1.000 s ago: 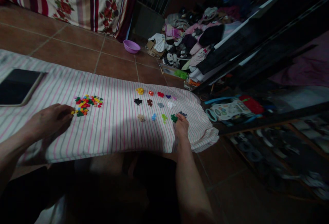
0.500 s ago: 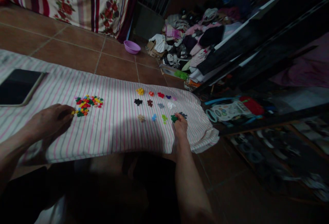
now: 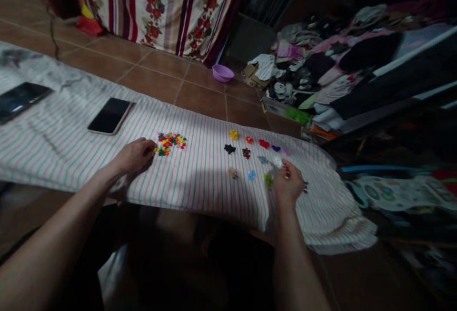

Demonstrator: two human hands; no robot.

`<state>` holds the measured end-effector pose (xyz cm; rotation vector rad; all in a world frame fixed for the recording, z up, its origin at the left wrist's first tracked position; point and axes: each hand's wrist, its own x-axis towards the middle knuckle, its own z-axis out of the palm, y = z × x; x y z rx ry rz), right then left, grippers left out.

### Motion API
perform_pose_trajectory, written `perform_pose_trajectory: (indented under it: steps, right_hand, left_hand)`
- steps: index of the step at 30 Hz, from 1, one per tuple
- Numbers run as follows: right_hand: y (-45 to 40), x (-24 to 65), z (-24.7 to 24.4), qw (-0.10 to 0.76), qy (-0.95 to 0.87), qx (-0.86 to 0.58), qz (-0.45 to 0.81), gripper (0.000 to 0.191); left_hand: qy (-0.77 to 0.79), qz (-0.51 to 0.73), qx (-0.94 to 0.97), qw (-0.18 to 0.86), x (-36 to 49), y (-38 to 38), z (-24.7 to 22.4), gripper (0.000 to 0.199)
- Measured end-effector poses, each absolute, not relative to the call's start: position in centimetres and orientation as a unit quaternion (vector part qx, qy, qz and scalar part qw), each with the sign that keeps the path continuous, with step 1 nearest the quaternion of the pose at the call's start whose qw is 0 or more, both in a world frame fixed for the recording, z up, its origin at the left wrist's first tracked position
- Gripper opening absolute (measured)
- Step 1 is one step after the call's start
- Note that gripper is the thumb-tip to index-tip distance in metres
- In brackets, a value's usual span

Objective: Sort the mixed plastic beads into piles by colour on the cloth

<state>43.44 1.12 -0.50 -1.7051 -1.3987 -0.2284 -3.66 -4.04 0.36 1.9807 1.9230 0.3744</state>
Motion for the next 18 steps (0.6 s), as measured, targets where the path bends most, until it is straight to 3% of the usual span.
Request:
perform_pose_trajectory:
  steps: [9,18]
  right_hand:
    - [1.9,29.1,-0.1,0.474,-0.743,-0.472,0.011,0.031]
    - [0.2,18.9,-2.9,0.370,-0.866,-0.302,0.149,0.029]
  left_hand:
    - [0.680,0.173,0.689,0.182,-3.5,-4.1,0.0,0.037]
    - [0.677,0.178,0.691,0.180,-3.7,-4.2,-0.3,0.029]
